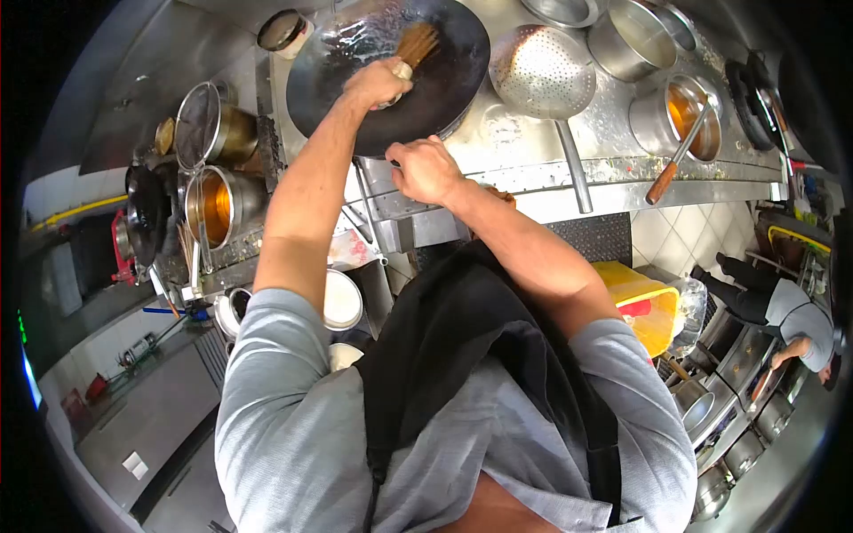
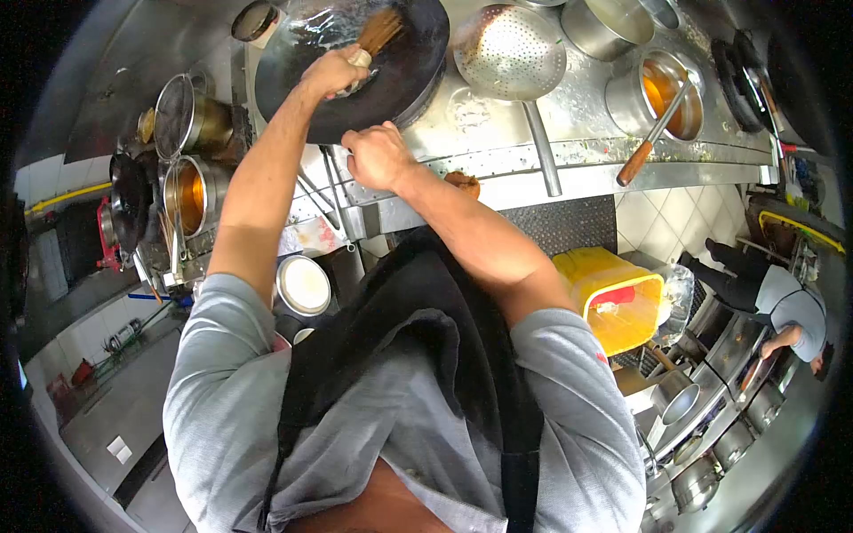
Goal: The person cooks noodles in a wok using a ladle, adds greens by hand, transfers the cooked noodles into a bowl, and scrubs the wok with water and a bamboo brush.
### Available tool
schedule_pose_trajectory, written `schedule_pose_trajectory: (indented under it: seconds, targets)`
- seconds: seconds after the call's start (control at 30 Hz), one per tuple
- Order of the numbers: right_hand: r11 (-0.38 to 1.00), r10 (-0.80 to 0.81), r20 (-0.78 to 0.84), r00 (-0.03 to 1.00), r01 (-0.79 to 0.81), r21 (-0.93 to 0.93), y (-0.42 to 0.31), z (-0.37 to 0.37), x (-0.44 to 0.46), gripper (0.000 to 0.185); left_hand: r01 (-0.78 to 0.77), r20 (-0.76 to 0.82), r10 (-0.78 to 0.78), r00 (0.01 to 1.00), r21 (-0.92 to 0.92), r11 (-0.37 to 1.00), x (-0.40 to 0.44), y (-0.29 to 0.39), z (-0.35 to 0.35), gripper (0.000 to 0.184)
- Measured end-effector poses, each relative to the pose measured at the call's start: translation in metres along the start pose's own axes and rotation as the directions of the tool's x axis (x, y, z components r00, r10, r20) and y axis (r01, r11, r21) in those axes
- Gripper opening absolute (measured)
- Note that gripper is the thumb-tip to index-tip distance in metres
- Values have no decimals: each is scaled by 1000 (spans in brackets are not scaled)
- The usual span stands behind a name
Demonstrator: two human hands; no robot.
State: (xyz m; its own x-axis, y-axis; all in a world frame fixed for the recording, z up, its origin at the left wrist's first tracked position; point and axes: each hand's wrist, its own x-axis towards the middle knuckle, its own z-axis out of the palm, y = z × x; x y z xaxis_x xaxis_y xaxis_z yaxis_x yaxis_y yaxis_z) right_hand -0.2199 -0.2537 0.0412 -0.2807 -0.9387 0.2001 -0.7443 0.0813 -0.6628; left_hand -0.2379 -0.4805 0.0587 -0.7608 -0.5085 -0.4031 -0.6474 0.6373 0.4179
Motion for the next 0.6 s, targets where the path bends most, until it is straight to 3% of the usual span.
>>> schedule_pose_trajectory:
  seconds: [0.1,0.17,0.27,0.37,0.5,0.6]
  targets:
    - [1000,-4,16,1000,4,-14,0,-2,2,14,-89,283,96,954,-40,995,-65,26,-36,85]
    - [1000,21,11,1000,-21,-8,-1,-2,0,17,-93,377,24,926,164,982,-108,34,-62,83]
    - [1000,16,33,999,-16,-16,0,-3,-1,20,-245,218,167,962,407,880,-148,27,-94,65]
    - [999,-17,1,1000,17,-31,1,-2,-4,20,-158,72,142,987,511,845,-158,32,-115,56]
    - [1000,12,34,999,-11,-23,-2,-5,-2,19,-216,233,85,969,626,749,-128,19,-98,44]
    - [999,27,90,996,-23,-49,-5,-5,-1,18,-63,57,37,998,576,815,-45,-12,-66,54]
